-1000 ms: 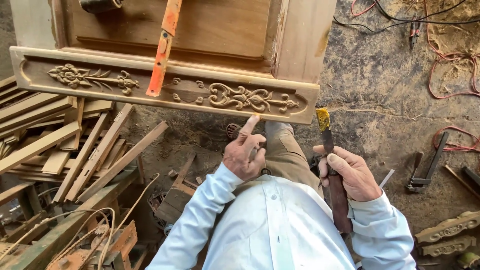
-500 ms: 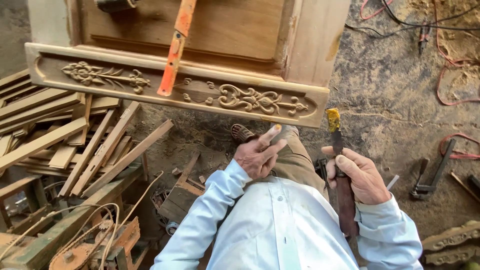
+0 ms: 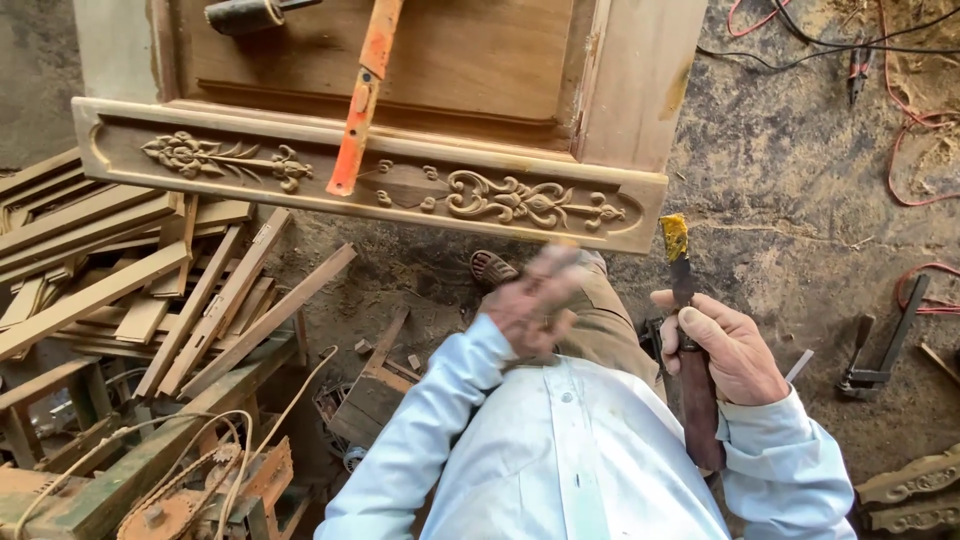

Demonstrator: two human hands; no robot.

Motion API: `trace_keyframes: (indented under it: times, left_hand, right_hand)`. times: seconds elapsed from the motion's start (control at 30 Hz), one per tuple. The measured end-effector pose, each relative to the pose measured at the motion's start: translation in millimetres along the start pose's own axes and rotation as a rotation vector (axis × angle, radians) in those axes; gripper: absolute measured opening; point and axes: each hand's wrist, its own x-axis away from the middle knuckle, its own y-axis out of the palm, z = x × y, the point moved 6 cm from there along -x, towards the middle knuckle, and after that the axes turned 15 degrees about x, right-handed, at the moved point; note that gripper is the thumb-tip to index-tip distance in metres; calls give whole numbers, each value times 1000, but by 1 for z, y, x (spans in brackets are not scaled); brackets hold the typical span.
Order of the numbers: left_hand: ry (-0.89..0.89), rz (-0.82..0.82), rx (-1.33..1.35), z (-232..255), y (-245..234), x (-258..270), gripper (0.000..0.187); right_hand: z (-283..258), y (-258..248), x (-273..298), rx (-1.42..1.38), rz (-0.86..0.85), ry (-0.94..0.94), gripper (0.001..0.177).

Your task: A person in a woodworking shop applies wood filler to a decorative wooden door panel. They open a can of filler, scoop it with a spatula, and carefully apply it to cracks and grooves, smoothing it with their fingers and the tool.

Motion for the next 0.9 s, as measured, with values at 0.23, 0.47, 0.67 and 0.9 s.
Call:
trace_keyframes:
  times: [0.23,0.47,0.67,0.9]
  left_hand:
    - [12,-119,159,35,-48,11,49]
    - [11,305,55,43,-155,78,43]
    - [-81,505,101,25,-196,127,44]
    - [-88,595,60,19,-267,107,36]
  right_hand:
    - [-17,17,2,5,-48,166,37]
    - [-20,60,2,-3,-97,23,40]
    - [-40,102,-9,133,-161,36,41]
    - [-84,151,-60,69,-211,-21,41]
